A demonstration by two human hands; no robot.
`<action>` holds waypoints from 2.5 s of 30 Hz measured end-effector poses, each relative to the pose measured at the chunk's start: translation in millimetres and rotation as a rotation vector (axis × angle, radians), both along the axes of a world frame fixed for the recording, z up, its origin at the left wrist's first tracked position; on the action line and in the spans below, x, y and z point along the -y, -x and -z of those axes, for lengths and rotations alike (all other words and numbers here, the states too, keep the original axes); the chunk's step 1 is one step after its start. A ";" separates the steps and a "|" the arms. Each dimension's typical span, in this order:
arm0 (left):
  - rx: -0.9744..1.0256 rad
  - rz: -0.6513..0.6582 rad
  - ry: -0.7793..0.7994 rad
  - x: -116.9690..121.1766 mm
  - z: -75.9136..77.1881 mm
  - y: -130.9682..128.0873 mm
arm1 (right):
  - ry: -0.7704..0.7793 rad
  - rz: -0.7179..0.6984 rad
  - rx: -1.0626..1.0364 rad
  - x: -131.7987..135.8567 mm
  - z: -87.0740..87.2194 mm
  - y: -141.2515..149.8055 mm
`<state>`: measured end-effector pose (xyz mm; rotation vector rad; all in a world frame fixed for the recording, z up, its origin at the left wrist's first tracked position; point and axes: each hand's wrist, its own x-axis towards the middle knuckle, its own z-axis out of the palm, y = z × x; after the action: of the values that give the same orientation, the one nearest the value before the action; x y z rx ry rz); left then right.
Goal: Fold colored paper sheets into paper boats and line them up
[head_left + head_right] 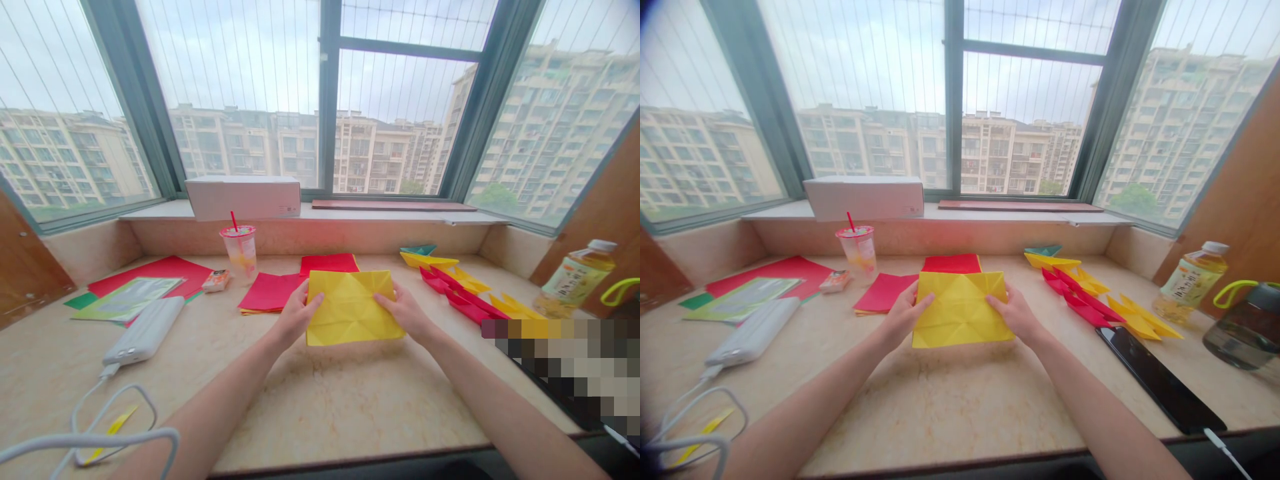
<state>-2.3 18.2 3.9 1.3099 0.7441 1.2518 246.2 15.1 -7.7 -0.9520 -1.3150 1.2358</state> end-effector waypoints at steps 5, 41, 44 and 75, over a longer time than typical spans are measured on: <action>-0.028 0.044 0.039 5.4 3.1 -2.3 | -0.027 -0.016 -0.005 0.9 0.9 2.5; -0.549 0.246 -0.373 9.0 -2.1 1.5 | -0.648 -0.076 0.650 16.3 8.4 7.3; -0.531 0.205 -0.349 12.2 -2.5 2.0 | -0.632 -0.092 0.672 17.5 3.4 7.9; -0.101 0.324 -0.078 26.3 -18.9 -4.2 | -0.173 0.338 0.266 16.4 -8.0 2.5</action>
<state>1.9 -8.1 22.7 1.4990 0.5304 0.9673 243.6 -1.3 0.4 -1.1847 -1.3713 0.7443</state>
